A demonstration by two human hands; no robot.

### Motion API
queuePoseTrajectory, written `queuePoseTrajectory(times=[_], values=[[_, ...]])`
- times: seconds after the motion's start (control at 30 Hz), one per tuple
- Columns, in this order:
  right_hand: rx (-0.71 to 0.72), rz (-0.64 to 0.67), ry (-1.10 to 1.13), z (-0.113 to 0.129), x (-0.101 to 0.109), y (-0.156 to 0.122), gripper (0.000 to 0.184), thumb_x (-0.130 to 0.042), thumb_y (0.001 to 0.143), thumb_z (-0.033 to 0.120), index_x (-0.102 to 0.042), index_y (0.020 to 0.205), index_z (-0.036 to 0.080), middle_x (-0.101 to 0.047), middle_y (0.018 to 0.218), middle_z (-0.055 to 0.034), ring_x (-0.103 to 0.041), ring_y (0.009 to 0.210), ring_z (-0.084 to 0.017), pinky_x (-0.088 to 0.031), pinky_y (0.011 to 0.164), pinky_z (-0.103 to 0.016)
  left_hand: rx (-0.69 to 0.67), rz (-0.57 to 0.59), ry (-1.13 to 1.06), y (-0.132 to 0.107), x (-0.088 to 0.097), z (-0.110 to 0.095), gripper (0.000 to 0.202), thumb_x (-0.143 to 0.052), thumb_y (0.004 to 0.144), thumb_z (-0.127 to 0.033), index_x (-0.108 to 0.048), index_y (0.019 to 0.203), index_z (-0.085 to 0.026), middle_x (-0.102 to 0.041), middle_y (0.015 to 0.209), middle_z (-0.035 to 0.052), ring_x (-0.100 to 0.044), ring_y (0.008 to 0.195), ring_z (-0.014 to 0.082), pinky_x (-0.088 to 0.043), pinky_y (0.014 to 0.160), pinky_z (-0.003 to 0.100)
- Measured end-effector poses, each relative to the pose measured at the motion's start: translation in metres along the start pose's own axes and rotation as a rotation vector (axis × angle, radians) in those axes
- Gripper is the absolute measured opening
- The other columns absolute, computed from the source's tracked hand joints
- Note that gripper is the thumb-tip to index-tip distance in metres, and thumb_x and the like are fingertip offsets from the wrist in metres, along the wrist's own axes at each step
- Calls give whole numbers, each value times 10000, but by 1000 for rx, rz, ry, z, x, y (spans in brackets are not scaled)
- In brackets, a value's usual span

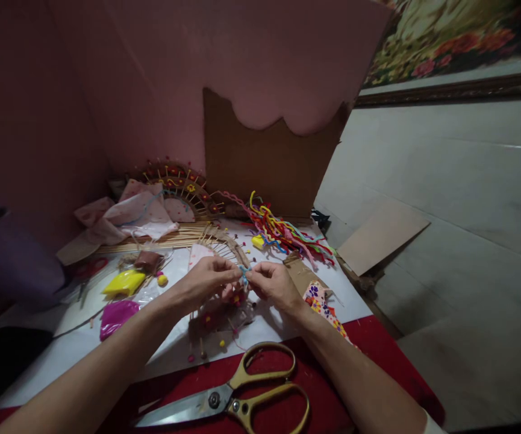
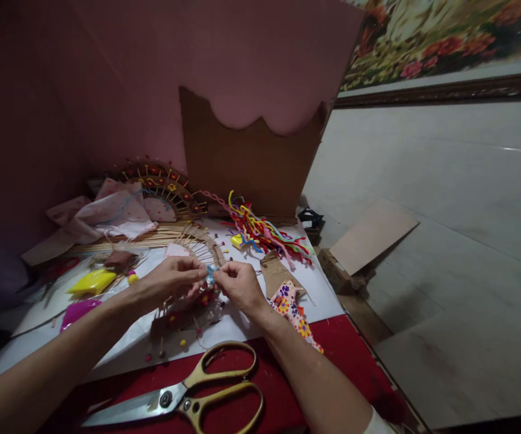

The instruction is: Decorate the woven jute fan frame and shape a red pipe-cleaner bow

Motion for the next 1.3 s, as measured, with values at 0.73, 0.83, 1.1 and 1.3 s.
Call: queuePoseTrajectory(times=[0.73,0.83,1.1,1.3], values=[[-28,110,-3,1,-9,-2,329,-582,706,467,-532,605,158,-482,490,47,-352,382,-56,-264,391,-202,16,-95,-137,2,6,8,358,-764,580,-415,-553,560,-127,-585,516,4,-506,420,76,-392,430,189],[-26,71,-23,0,-5,-1,352,-579,704,493,-536,608,157,-491,503,42,-350,388,-55,-269,393,-202,18,-107,-131,1,6,8,381,-755,575,-450,-545,575,-132,-600,548,18,-506,425,81,-400,435,203],[-30,-188,-198,-10,28,6,352,-549,739,442,-515,530,161,-441,430,40,-356,380,-65,-234,368,-189,-105,-320,34,6,35,0,379,-628,666,-509,-578,710,-136,-598,579,14,-467,418,74,-353,417,201],[-80,-184,-305,-19,26,7,343,-516,757,376,-512,491,159,-461,408,28,-404,339,-73,-268,350,-185,-279,-502,378,1,53,-15,215,-574,716,-365,-605,641,-166,-576,557,-2,-479,486,117,-362,480,243]])
Point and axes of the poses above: each hand's wrist, its own y-axis towards the middle knuckle, its own x-axis out of the back of the hand, z = x × y, the point moved 9 cm from there along y, towards the middle knuckle
